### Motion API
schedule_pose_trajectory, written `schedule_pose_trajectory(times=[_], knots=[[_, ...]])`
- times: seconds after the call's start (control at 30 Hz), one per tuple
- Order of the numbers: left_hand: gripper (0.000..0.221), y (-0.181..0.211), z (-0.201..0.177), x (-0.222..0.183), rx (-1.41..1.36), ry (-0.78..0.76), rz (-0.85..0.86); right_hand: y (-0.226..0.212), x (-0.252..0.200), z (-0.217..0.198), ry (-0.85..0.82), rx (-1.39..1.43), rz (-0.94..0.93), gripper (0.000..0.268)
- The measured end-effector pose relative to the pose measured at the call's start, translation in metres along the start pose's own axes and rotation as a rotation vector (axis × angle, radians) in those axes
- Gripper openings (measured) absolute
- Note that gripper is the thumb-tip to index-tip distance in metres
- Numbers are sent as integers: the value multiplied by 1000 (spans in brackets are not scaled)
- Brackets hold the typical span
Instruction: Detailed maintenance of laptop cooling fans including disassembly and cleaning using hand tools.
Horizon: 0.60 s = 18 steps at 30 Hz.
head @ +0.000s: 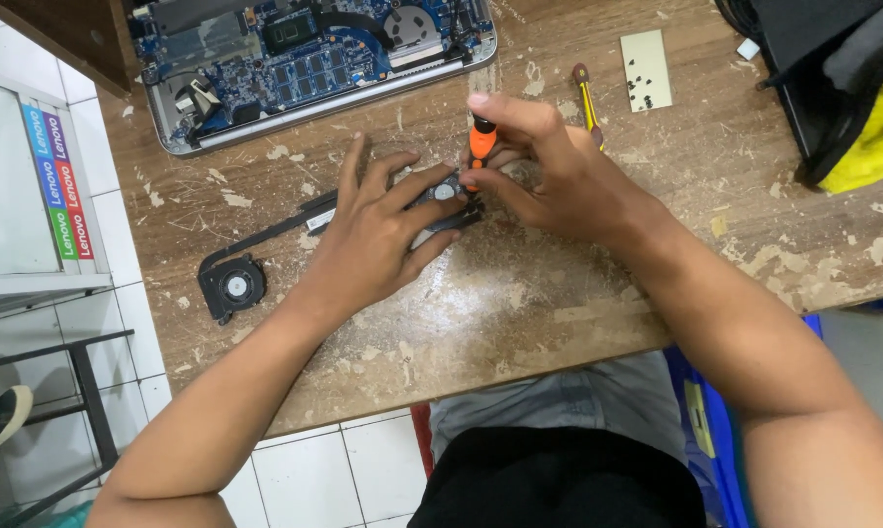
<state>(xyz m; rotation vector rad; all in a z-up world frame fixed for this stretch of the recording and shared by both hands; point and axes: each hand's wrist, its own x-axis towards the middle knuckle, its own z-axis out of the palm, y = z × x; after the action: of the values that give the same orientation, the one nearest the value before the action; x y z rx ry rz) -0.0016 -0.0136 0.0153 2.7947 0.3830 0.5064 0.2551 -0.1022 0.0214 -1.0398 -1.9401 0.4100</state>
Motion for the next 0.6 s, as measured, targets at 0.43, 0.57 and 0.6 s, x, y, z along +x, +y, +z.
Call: schedule_pose_trajectory(times=[0.43, 0.57, 0.6], knots=[[32, 1, -1, -1, 17, -22, -11, 7, -4, -4, -95, -100, -119, 88], [32, 2, -2, -1, 20, -20, -9, 3, 0, -7, -122, -68, -150, 86], [31, 2, -2, -1, 16, -23, -7, 1, 2, -9, -136, -67, -167, 84]])
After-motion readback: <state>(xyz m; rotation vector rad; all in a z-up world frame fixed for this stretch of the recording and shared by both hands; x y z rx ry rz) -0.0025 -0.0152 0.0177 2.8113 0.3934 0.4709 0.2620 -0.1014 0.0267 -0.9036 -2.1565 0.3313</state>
